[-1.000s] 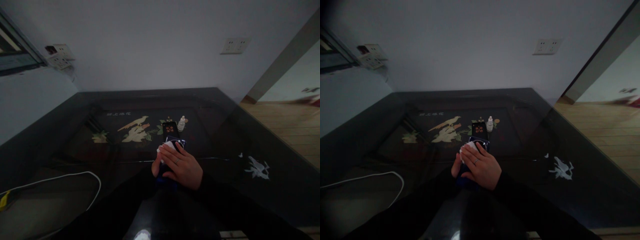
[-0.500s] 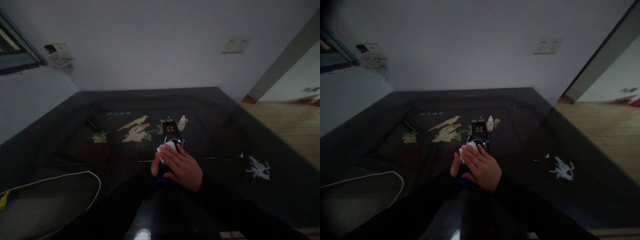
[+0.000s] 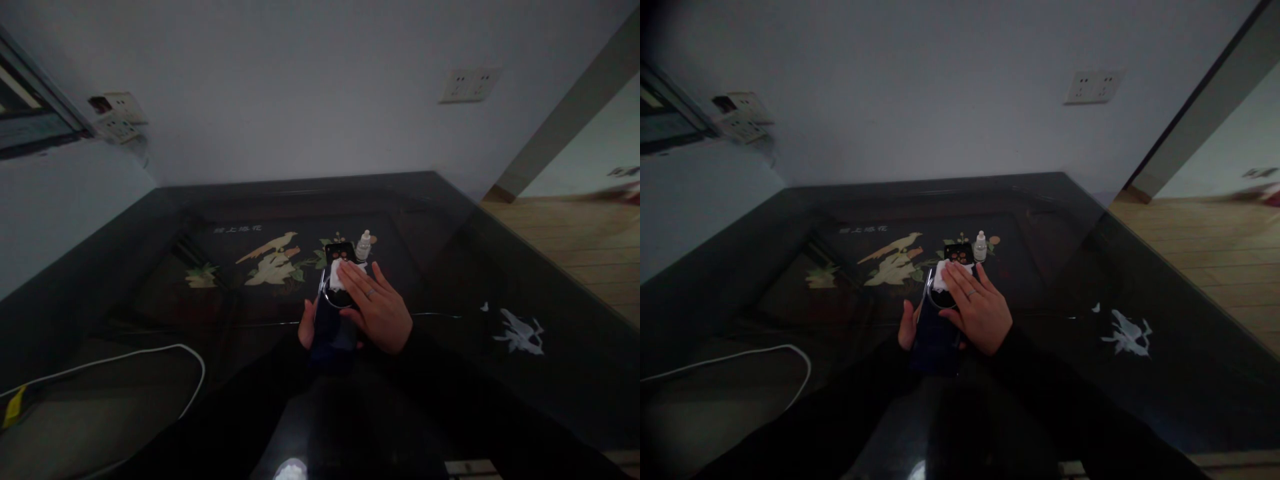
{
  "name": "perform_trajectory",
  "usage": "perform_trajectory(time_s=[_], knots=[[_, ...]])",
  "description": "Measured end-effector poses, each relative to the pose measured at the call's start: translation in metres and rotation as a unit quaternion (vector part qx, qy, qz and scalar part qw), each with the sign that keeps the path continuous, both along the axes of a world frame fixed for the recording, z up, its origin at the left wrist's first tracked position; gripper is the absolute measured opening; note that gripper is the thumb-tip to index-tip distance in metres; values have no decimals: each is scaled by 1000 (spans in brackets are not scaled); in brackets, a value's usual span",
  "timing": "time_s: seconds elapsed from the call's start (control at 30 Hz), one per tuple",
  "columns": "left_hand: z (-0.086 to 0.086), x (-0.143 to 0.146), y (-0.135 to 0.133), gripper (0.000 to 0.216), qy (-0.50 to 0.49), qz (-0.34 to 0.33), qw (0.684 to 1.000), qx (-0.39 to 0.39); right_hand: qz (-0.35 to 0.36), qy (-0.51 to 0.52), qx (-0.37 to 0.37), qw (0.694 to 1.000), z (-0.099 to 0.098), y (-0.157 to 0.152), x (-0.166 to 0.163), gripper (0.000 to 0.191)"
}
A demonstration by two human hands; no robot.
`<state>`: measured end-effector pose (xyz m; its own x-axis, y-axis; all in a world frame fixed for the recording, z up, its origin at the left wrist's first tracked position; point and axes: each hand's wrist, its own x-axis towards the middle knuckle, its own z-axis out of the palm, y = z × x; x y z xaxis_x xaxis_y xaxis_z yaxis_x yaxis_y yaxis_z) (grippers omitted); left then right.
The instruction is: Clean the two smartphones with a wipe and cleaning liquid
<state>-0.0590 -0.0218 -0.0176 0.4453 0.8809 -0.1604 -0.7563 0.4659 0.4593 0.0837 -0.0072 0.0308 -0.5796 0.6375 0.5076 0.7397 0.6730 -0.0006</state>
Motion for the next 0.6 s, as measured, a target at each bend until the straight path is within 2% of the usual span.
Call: perform_trajectory(time_s=[0.07, 0.17, 0.3, 0.47, 0.53, 0.6], knots=[[1, -5, 1, 80, 6, -19, 1000, 19, -7, 0, -2, 1000, -7, -4, 7, 56], [0, -8, 4, 74, 5, 7, 999, 40, 8, -16, -7, 1000, -21, -17, 16, 59], [-2, -5, 8, 69, -18, 14, 1000, 19, 42, -36, -8, 998, -30, -30, 16, 64], [3, 1, 3, 65, -12, 62, 996, -63, 78, -47, -10, 996, -19, -25, 0, 64], [6, 6, -1, 56, -13, 118, 991, -63, 68, -41, -6, 997, -11, -17, -7, 65], [11, 10, -4, 48, -21, 167, 985, -32, 52, -34, -2, 998, -4, -8, -10, 66]])
